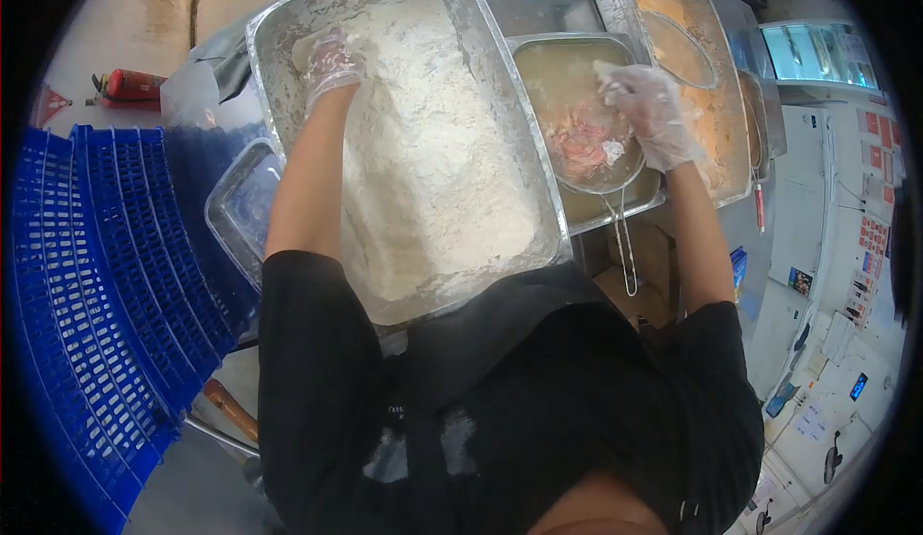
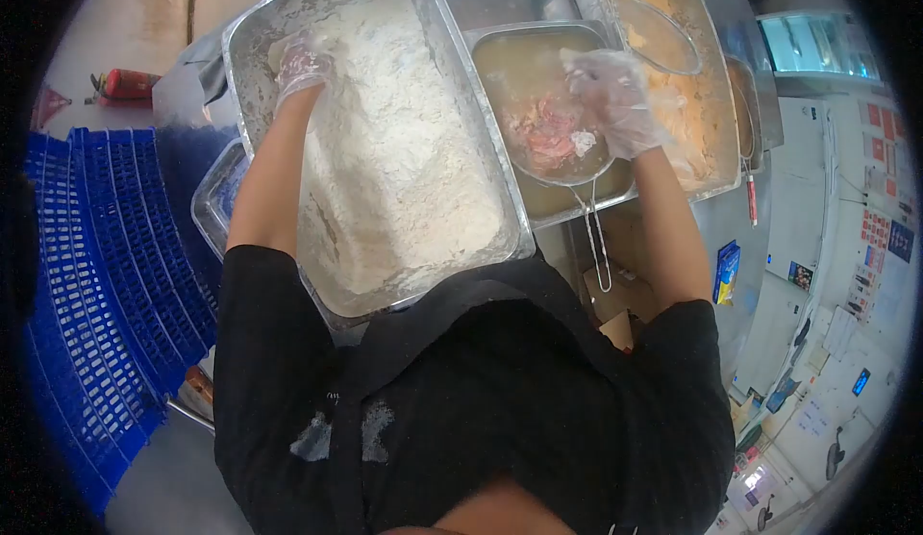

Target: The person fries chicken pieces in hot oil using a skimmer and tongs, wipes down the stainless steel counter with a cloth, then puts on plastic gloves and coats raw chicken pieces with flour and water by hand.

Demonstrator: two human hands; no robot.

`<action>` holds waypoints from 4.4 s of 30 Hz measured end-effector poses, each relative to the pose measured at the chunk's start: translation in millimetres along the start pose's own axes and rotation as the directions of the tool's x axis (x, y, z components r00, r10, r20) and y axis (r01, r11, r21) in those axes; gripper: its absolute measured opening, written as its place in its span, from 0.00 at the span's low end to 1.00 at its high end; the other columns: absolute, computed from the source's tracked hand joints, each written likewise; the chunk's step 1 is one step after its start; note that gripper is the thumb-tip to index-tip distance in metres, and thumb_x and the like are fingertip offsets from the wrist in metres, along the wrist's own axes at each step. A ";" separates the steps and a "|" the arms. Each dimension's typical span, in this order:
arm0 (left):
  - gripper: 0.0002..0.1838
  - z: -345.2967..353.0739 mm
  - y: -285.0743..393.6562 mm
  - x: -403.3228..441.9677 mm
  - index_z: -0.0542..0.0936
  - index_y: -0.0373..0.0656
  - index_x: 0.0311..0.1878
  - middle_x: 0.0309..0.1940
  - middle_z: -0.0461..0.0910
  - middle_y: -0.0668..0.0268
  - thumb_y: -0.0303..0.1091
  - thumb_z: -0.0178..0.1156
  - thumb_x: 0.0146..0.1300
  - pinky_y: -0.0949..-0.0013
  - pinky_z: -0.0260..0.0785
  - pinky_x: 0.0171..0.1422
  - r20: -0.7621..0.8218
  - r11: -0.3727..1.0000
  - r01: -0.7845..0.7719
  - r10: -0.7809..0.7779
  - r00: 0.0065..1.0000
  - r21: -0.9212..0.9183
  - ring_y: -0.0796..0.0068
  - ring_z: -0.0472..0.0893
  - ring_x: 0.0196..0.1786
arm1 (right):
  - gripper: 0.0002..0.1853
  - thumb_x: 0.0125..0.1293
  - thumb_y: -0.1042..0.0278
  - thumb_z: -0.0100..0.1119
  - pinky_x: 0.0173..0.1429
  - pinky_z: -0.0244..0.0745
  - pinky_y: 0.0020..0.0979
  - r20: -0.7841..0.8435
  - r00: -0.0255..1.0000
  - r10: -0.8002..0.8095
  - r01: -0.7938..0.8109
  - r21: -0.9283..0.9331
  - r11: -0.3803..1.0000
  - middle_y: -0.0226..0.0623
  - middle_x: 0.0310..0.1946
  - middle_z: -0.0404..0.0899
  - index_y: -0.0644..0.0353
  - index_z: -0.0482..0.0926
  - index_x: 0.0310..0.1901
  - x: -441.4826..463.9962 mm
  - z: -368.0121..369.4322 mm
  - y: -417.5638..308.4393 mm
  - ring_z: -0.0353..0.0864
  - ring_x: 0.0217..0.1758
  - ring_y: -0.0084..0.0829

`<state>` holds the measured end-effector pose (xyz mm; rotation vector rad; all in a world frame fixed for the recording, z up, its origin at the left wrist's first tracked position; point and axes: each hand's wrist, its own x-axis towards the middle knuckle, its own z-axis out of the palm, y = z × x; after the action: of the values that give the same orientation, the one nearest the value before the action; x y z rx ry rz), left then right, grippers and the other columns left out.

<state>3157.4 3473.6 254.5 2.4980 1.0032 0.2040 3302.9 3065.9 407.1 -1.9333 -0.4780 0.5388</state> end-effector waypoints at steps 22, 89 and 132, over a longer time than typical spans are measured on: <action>0.44 -42.4 13.5 -230.9 0.62 0.43 0.68 0.68 0.56 0.46 0.67 0.49 0.57 0.58 0.48 0.73 0.612 0.980 0.189 -0.190 0.768 0.067 0.50 0.56 0.71 | 0.23 0.64 0.50 0.48 0.56 0.70 0.41 0.653 0.744 -0.140 0.642 -0.641 0.422 0.49 0.48 0.77 0.65 0.77 0.46 -51.6 162.7 21.3 0.76 0.52 0.43; 0.25 -82.1 77.9 -280.1 0.71 0.42 0.56 0.45 0.78 0.63 0.52 0.52 0.65 0.68 0.74 0.43 0.674 -0.340 0.595 -0.198 0.712 -0.728 0.72 0.80 0.41 | 0.19 0.67 0.63 0.50 0.61 0.65 0.36 0.456 0.889 -0.042 0.212 -0.329 0.920 0.43 0.50 0.76 0.62 0.71 0.56 -91.5 127.4 -67.0 0.73 0.55 0.39; 0.31 -84.9 106.0 -273.6 0.63 0.42 0.66 0.58 0.71 0.64 0.54 0.44 0.69 0.73 0.66 0.55 0.562 -0.164 0.540 -0.321 0.762 -0.826 0.73 0.72 0.57 | 0.16 0.58 0.61 0.56 0.52 0.71 0.38 0.220 0.936 -0.273 0.340 -0.765 0.547 0.46 0.40 0.79 0.61 0.79 0.44 14.4 9.2 71.0 0.77 0.46 0.44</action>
<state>2999.9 3246.7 385.0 0.6690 0.9979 0.3204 3315.9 3052.7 336.5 -2.5937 -1.2616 0.1437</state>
